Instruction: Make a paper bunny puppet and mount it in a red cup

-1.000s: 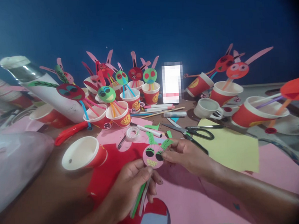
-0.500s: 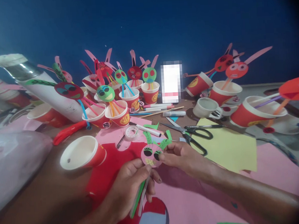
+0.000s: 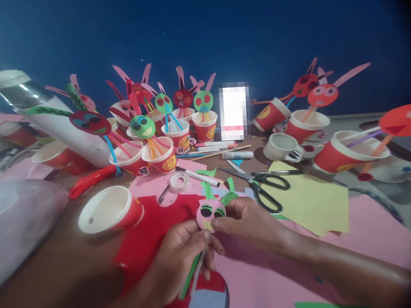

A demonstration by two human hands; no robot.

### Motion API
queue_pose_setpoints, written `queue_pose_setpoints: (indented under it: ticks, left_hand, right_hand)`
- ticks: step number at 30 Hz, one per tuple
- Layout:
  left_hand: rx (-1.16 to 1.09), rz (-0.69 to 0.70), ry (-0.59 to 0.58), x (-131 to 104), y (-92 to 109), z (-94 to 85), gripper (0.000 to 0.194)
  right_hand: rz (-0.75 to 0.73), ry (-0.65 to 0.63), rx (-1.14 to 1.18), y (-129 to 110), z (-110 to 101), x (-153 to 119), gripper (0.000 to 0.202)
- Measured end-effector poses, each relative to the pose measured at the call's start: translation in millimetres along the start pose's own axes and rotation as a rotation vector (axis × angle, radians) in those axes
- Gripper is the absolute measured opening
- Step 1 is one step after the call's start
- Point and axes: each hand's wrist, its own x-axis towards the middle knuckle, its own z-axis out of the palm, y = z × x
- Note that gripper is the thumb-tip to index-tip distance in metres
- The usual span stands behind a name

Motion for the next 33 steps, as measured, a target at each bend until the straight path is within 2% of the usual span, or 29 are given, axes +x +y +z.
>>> queue_pose_setpoints:
  ticks: [14,19,25,33]
  left_hand:
    - [-0.043,0.001,-0.036,0,-1,-2.0,0.016]
    - [-0.039,-0.035,0.013,1,-1,-0.5,0.018]
    - [-0.001,-0.074,0.010,2,-2,-1.1,0.024]
    - [-0.024,-0.047,0.024,1,-3,-1.0,0.022]
  right_hand:
    - [0.040,0.012,0.084,-3,5,-1,0.014]
    - [0.054,-0.066,0.166,-5,7,-3,0.016]
    - [0.049,0.043,0.077,-6,6,-4,0.015]
    - [0.036,-0.034,0.273,-13,12,-5,0.013]
